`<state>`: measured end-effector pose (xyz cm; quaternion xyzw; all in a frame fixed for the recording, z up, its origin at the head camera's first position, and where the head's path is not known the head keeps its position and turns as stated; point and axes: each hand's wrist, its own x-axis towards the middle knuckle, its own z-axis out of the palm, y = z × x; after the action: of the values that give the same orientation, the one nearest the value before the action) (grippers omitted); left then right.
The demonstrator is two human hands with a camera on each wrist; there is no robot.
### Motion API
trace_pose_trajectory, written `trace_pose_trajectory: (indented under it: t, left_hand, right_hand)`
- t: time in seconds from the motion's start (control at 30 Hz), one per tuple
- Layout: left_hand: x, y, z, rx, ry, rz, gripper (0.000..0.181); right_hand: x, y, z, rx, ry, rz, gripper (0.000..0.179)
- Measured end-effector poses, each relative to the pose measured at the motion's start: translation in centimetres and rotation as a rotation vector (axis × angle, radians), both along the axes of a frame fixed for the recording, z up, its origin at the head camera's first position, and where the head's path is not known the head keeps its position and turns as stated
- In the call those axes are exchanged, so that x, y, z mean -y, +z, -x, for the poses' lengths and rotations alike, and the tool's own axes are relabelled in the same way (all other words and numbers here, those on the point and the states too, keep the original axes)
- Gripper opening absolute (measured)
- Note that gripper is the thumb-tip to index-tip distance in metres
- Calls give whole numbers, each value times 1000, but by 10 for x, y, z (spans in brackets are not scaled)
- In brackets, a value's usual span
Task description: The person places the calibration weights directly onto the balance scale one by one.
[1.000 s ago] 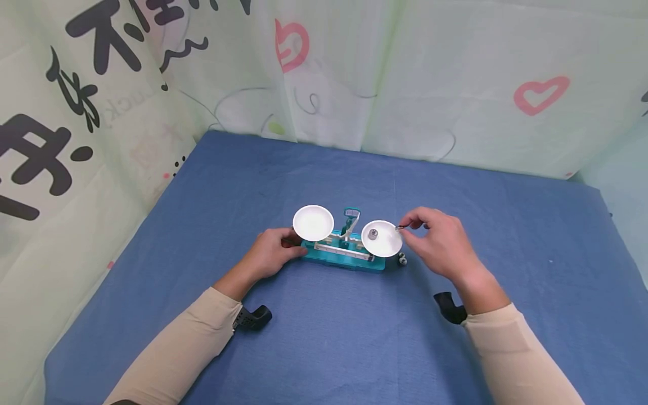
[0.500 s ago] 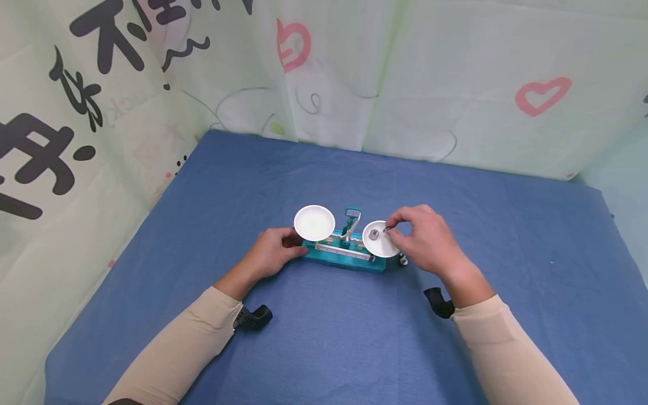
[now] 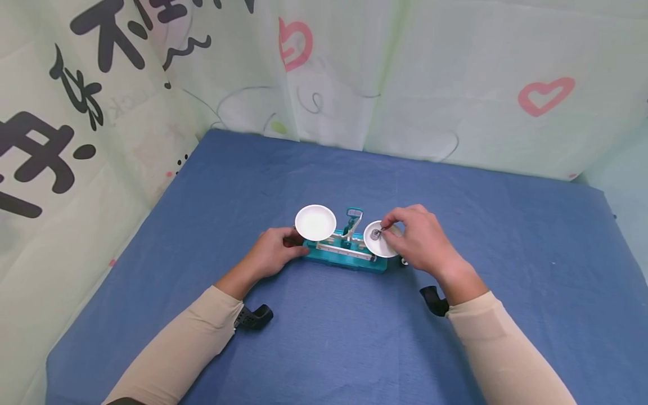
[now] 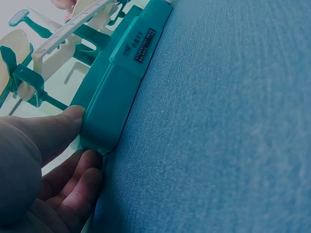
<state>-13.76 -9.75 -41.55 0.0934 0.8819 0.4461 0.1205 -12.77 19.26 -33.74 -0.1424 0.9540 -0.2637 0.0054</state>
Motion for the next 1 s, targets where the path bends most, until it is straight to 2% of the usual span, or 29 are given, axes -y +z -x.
trace_pose_trajectory:
  t: [0.5,0.77,0.87,1.0]
  left_hand:
    - [0,0,-1,-5,2,-6,27]
    - [-1,-2,0,-8,1,-5,26]
    - [-1,-2,0,-7,3,-7,26]
    - [-1,-1,-1,-4,6,-13,26]
  right_hand:
    - [-3,0,-3,25,-16,21,16]
    - [-24,-3,-9,-62,-69,143,13]
    - [-34,-7,-10,-35,-102,121,14]
    - [-45,-15,-10,55,-115,22,17]
